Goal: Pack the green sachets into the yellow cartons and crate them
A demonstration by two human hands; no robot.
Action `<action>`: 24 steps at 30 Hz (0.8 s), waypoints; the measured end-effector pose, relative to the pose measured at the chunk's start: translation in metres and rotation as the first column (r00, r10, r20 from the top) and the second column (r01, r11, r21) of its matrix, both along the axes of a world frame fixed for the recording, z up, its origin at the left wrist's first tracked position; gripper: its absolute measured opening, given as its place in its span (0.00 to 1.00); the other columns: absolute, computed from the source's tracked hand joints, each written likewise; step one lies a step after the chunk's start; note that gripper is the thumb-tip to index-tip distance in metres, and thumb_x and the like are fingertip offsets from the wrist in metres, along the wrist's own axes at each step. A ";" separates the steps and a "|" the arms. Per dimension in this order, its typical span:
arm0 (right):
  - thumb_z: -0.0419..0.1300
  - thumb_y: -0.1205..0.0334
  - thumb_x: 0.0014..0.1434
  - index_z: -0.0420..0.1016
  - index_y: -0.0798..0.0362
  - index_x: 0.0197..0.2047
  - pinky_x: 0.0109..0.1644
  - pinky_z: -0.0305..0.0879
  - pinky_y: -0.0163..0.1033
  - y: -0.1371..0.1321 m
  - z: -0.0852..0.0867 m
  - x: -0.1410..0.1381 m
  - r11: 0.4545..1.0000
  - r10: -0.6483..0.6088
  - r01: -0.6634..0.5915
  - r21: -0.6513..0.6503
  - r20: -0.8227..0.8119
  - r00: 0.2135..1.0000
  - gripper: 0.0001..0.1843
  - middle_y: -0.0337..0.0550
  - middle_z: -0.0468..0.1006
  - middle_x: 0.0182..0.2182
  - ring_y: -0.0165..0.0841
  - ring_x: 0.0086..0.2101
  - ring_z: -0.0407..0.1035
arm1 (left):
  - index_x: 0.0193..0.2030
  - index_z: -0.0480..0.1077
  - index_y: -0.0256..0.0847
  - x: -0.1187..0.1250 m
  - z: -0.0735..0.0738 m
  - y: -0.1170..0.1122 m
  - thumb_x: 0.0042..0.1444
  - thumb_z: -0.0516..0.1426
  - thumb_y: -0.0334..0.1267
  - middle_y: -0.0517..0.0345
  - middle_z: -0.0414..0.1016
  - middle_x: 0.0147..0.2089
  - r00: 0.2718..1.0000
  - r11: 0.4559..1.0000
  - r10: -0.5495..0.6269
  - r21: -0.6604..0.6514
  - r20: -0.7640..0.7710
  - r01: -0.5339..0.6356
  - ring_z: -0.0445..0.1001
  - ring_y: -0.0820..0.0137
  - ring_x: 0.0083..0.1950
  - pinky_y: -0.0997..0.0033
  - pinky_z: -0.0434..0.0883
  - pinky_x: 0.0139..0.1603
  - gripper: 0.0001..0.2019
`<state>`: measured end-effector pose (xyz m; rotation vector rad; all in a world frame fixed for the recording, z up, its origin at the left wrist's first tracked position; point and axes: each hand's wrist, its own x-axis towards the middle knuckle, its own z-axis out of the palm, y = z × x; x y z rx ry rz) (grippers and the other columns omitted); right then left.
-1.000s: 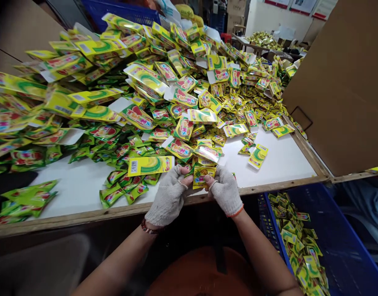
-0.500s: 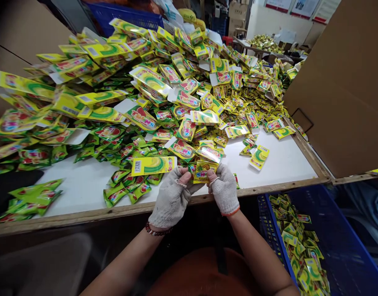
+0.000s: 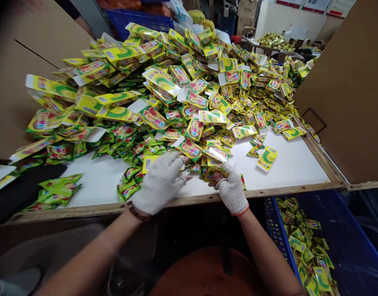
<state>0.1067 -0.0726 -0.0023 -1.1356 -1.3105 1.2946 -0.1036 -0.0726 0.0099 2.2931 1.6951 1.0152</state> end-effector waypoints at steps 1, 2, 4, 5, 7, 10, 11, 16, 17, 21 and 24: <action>0.60 0.45 0.58 0.70 0.51 0.48 0.23 0.66 0.33 0.001 -0.001 0.001 1.000 -0.014 0.013 -0.011 -0.014 1.000 0.22 0.42 0.79 0.34 0.28 0.22 0.71 | 0.49 0.71 0.42 -0.015 0.000 0.006 0.49 0.64 0.35 0.43 0.72 0.56 0.990 0.998 0.049 0.032 -0.133 -0.045 0.65 0.46 0.62 0.37 0.54 0.67 0.19; 0.61 0.45 0.58 0.70 0.52 0.48 0.23 0.67 0.34 0.002 -0.002 0.003 1.000 -0.022 0.022 -0.017 -0.022 1.000 0.22 0.43 0.79 0.34 0.28 0.21 0.70 | 0.49 0.70 0.42 -0.029 0.000 0.011 0.48 0.63 0.34 0.44 0.74 0.54 0.972 0.997 0.070 0.038 -0.224 -0.063 0.65 0.44 0.61 0.33 0.52 0.66 0.19; 0.61 0.46 0.58 0.71 0.52 0.47 0.25 0.69 0.35 0.003 -0.002 0.005 1.000 -0.018 0.018 0.007 -0.016 1.000 0.20 0.43 0.79 0.34 0.29 0.23 0.71 | 0.46 0.71 0.41 -0.050 0.000 0.018 0.51 0.60 0.33 0.47 0.76 0.48 0.954 0.998 0.045 -0.025 -0.297 -0.055 0.71 0.49 0.54 0.38 0.60 0.62 0.14; 0.61 0.47 0.58 0.71 0.51 0.45 0.27 0.71 0.35 0.003 0.000 0.007 0.999 -0.006 0.006 0.040 -0.002 1.000 0.18 0.43 0.79 0.34 0.30 0.26 0.73 | 0.45 0.71 0.41 -0.057 0.001 0.019 0.53 0.59 0.34 0.49 0.77 0.45 0.956 0.997 0.011 -0.068 -0.294 -0.032 0.73 0.52 0.50 0.44 0.66 0.58 0.11; 0.63 0.50 0.57 0.72 0.51 0.43 0.32 0.73 0.36 0.003 0.006 0.007 0.991 0.037 -0.040 0.128 0.032 0.999 0.15 0.45 0.80 0.39 0.33 0.33 0.75 | 0.43 0.73 0.43 -0.060 0.006 0.018 0.57 0.57 0.39 0.51 0.79 0.42 0.979 0.988 -0.067 -0.152 -0.195 0.037 0.75 0.58 0.44 0.56 0.72 0.49 0.08; 0.63 0.51 0.58 0.73 0.50 0.42 0.30 0.73 0.35 0.005 0.015 0.002 0.976 0.129 -0.141 0.163 0.080 0.988 0.13 0.46 0.79 0.44 0.34 0.35 0.74 | 0.46 0.75 0.45 -0.044 0.018 0.010 0.61 0.54 0.45 0.55 0.80 0.42 0.972 0.924 -0.228 -0.302 0.058 0.235 0.77 0.62 0.42 0.65 0.73 0.42 0.12; 0.62 0.51 0.58 0.73 0.50 0.43 0.28 0.72 0.34 0.006 0.016 0.000 0.978 0.148 -0.158 0.139 0.080 0.986 0.14 0.45 0.79 0.42 0.33 0.33 0.74 | 0.47 0.75 0.45 -0.036 0.022 0.007 0.62 0.53 0.46 0.55 0.80 0.43 0.958 0.896 -0.262 -0.338 0.119 0.287 0.78 0.62 0.42 0.66 0.73 0.41 0.13; 0.63 0.45 0.56 0.71 0.52 0.49 0.25 0.75 0.35 0.013 0.008 -0.010 1.000 0.021 -0.021 0.004 -0.079 0.997 0.24 0.45 0.79 0.39 0.31 0.28 0.74 | 0.53 0.70 0.41 -0.001 0.021 -0.007 0.54 0.62 0.47 0.46 0.77 0.48 0.992 0.990 -0.055 -0.138 -0.112 0.040 0.76 0.54 0.49 0.57 0.72 0.50 0.21; 0.63 0.44 0.55 0.71 0.52 0.50 0.25 0.75 0.35 0.013 0.005 -0.011 1.000 -0.006 0.004 -0.017 -0.116 0.993 0.25 0.45 0.79 0.40 0.32 0.29 0.74 | 0.56 0.68 0.40 0.003 0.016 -0.010 0.50 0.65 0.46 0.43 0.76 0.50 0.983 0.997 -0.024 -0.079 -0.184 0.009 0.75 0.51 0.52 0.54 0.71 0.53 0.27; 0.64 0.42 0.54 0.70 0.52 0.52 0.24 0.74 0.35 0.010 0.001 -0.010 0.996 -0.035 0.018 -0.089 -0.194 0.980 0.29 0.45 0.79 0.37 0.31 0.27 0.73 | 0.62 0.62 0.35 0.012 -0.007 -0.016 0.51 0.63 0.37 0.40 0.74 0.51 0.942 1.000 -0.032 -0.012 -0.333 0.029 0.74 0.51 0.52 0.54 0.70 0.54 0.31; 0.61 0.42 0.56 0.71 0.53 0.52 0.22 0.70 0.34 0.008 0.004 -0.003 0.997 -0.051 0.046 -0.061 -0.069 0.996 0.28 0.43 0.79 0.34 0.29 0.23 0.70 | 0.55 0.66 0.33 0.012 -0.011 -0.015 0.52 0.61 0.36 0.41 0.74 0.46 0.930 1.000 0.002 -0.019 -0.369 -0.010 0.74 0.53 0.48 0.56 0.72 0.50 0.24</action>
